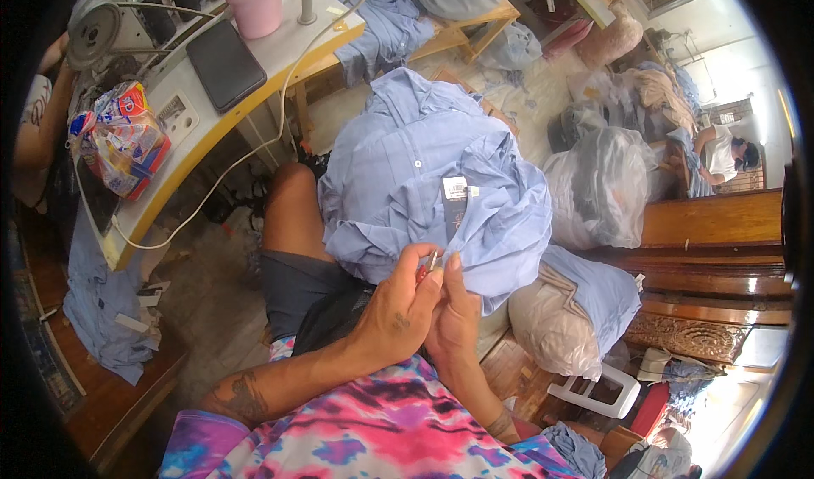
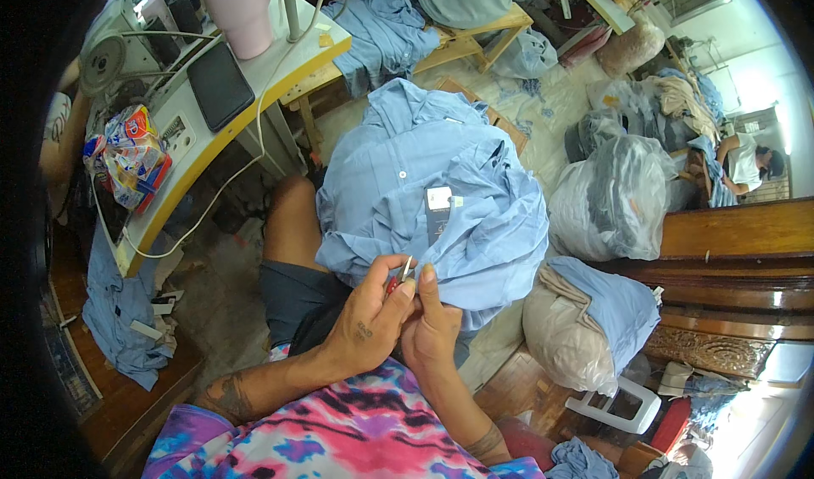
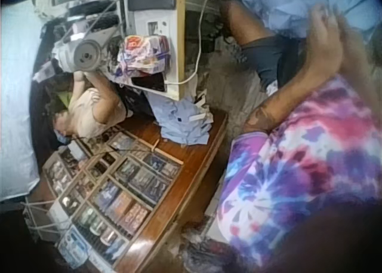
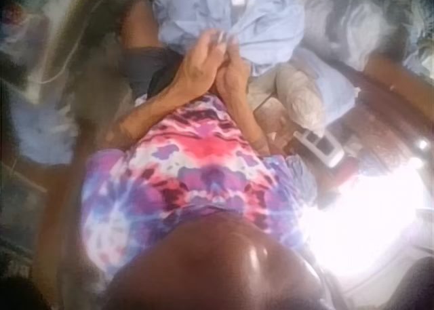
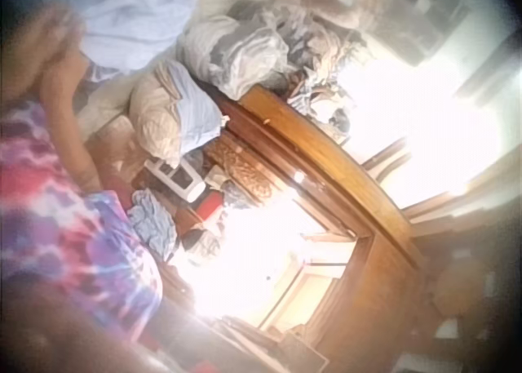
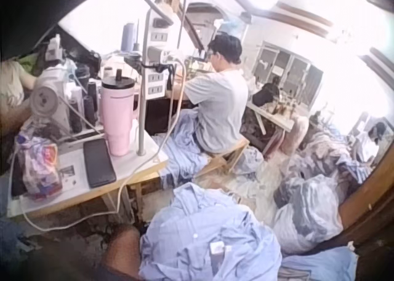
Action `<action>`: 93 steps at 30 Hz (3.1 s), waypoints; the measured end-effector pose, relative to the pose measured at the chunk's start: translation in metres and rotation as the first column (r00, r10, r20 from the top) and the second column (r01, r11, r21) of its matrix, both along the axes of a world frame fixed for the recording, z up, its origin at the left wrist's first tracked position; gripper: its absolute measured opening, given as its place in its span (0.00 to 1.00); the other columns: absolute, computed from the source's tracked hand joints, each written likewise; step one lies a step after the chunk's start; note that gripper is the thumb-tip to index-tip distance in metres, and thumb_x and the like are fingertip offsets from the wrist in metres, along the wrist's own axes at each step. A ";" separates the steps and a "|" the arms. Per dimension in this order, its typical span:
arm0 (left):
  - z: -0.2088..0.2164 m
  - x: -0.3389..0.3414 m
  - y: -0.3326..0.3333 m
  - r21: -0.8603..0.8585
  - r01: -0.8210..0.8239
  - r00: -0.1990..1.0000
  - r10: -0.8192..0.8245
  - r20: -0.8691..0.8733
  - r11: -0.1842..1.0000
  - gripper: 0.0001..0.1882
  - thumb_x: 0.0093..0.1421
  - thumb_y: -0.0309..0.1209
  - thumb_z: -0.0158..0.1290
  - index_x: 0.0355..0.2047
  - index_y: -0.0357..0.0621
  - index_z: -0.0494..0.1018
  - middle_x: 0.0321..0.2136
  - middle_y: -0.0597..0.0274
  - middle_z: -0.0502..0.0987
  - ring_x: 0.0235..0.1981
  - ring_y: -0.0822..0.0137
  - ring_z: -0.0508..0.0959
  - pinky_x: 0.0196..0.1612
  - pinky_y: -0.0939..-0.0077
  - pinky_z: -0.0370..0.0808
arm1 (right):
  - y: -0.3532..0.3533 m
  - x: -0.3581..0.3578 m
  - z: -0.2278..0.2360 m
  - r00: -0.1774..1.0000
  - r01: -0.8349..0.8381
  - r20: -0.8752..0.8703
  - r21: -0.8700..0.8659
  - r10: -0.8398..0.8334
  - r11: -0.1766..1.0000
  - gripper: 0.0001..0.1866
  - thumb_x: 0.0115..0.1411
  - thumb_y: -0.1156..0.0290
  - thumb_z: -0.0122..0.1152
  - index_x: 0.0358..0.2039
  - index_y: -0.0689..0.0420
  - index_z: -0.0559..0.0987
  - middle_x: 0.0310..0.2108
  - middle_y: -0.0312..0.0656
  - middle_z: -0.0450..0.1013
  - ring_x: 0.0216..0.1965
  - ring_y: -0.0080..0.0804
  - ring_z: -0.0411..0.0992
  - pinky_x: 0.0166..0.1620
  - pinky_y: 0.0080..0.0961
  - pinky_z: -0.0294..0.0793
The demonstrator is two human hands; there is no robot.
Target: The person uses small shears to cut through a plastic fastener attaching a paper tag to a light blue shirt, pulls the tag and fastener away from the garment, and repeats the process on multiple shirts within a stack.
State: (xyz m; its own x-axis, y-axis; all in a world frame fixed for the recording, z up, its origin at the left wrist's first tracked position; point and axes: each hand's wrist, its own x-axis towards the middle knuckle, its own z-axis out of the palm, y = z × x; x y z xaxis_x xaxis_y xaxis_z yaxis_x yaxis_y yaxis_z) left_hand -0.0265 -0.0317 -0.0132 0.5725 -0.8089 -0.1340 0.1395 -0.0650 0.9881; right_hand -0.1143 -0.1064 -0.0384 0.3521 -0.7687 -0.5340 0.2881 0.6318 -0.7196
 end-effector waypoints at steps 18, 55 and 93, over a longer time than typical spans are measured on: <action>0.009 0.013 -0.009 -0.003 0.092 0.860 -0.081 -0.504 0.996 0.17 0.75 0.34 0.44 0.58 0.38 0.65 0.23 0.68 0.68 0.14 0.79 0.64 0.16 0.79 0.65 | 0.010 -0.002 0.013 0.995 -0.098 0.040 0.062 0.095 0.993 0.22 0.74 0.55 0.55 0.32 0.62 0.77 0.26 0.46 0.76 0.18 0.30 0.73 0.19 0.25 0.70; 0.027 0.014 -0.013 0.007 0.064 0.801 -0.047 -0.597 0.998 0.17 0.74 0.34 0.45 0.56 0.36 0.68 0.23 0.70 0.68 0.15 0.81 0.62 0.16 0.80 0.61 | -0.010 0.025 0.021 0.975 0.034 -0.203 -0.259 -0.089 0.965 0.23 0.72 0.59 0.61 0.56 0.66 0.77 0.46 0.41 0.77 0.39 0.23 0.75 0.41 0.22 0.76; 0.043 0.017 -0.017 -0.045 0.200 0.924 -0.204 -0.323 0.979 0.18 0.76 0.33 0.40 0.59 0.35 0.65 0.24 0.69 0.66 0.14 0.81 0.64 0.15 0.83 0.66 | -0.039 0.024 0.009 0.971 -0.063 0.238 0.119 0.033 0.991 0.29 0.71 0.42 0.56 0.61 0.51 0.72 0.30 0.33 0.71 0.24 0.16 0.66 0.28 0.19 0.71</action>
